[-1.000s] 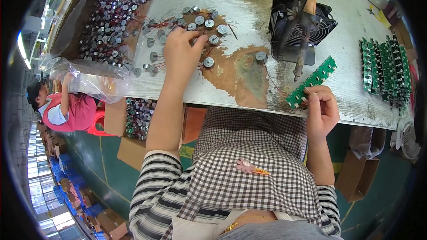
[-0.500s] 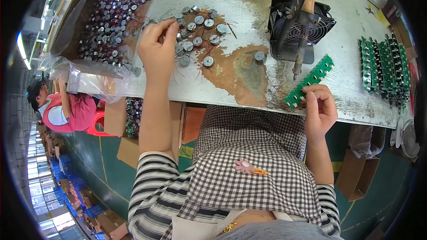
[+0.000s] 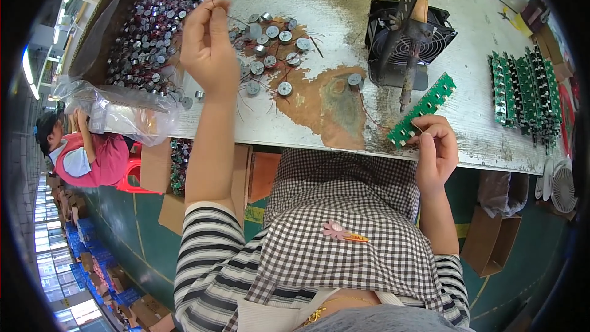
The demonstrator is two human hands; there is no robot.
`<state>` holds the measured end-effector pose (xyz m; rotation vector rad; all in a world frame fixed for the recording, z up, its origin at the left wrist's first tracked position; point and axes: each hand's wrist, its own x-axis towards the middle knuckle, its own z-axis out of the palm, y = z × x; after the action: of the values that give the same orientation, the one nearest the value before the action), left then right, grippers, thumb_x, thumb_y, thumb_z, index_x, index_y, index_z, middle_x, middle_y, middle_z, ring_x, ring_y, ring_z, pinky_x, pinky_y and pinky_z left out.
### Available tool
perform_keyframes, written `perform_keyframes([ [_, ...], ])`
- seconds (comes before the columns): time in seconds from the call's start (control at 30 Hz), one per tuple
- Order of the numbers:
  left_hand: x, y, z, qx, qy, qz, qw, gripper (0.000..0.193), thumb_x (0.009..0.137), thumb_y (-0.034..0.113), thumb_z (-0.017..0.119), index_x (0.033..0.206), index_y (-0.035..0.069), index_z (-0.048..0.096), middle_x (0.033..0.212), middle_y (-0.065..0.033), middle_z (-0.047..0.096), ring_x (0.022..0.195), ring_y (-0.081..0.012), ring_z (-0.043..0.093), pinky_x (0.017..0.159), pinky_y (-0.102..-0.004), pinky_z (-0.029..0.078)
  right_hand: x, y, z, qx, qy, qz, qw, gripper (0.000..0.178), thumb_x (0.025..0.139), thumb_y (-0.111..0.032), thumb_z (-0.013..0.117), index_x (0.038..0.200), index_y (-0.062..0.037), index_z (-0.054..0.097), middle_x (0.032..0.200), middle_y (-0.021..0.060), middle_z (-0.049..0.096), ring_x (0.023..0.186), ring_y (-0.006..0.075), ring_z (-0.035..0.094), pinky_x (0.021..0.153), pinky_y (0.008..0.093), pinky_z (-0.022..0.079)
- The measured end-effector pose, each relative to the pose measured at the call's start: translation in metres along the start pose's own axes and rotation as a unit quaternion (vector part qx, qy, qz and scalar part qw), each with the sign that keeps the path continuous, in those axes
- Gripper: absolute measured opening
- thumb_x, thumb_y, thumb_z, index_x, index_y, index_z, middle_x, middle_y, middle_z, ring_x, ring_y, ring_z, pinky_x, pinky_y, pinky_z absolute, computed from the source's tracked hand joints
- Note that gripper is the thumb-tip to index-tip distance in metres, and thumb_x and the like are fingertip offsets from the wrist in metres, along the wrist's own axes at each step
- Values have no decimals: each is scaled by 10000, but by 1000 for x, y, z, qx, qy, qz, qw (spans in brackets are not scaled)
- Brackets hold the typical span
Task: The person takes small round electronic components with wires from a box and attaches them to green circuit boards by hand.
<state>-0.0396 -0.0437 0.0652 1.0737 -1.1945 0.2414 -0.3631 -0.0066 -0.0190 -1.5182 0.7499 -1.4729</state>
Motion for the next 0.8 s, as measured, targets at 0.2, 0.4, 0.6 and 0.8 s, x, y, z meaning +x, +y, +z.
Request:
perform_keyframes([
  [0.2, -68, 79, 4, -308, -284, -489, 765, 215, 893, 85, 590, 1064, -45, 584, 812, -98, 651, 610, -94, 590, 591, -202, 496, 8, -2, 3, -158, -30, -84, 983, 67, 778, 86, 611, 807, 39, 572, 973, 163, 591, 647, 131, 562, 561, 225, 469],
  [0.4, -125, 91, 27, -309, -304, -583, 687, 179, 877, 112, 621, 1001, -10, 579, 774, -42, 623, 574, -54, 513, 526, -179, 432, 12, -4, 5, -172, -64, -150, 972, 123, 756, 49, 660, 801, 24, 548, 960, 175, 602, 608, 132, 551, 549, 230, 469],
  [0.6, -126, 98, 41, -177, -378, -466, 780, 148, 865, 129, 641, 862, -17, 615, 757, 9, 573, 641, -42, 487, 587, -179, 397, 9, 1, -2, -149, -68, -158, 974, 128, 747, 69, 631, 791, 23, 520, 965, 196, 607, 620, 138, 561, 529, 229, 462],
  [0.8, -118, 100, 53, -218, -356, -411, 810, 109, 834, 80, 652, 853, -20, 613, 826, -18, 607, 650, -31, 495, 571, -178, 400, 17, -8, 1, -150, -59, -160, 974, 120, 744, 80, 624, 791, 22, 531, 951, 191, 606, 598, 129, 567, 514, 226, 463],
])
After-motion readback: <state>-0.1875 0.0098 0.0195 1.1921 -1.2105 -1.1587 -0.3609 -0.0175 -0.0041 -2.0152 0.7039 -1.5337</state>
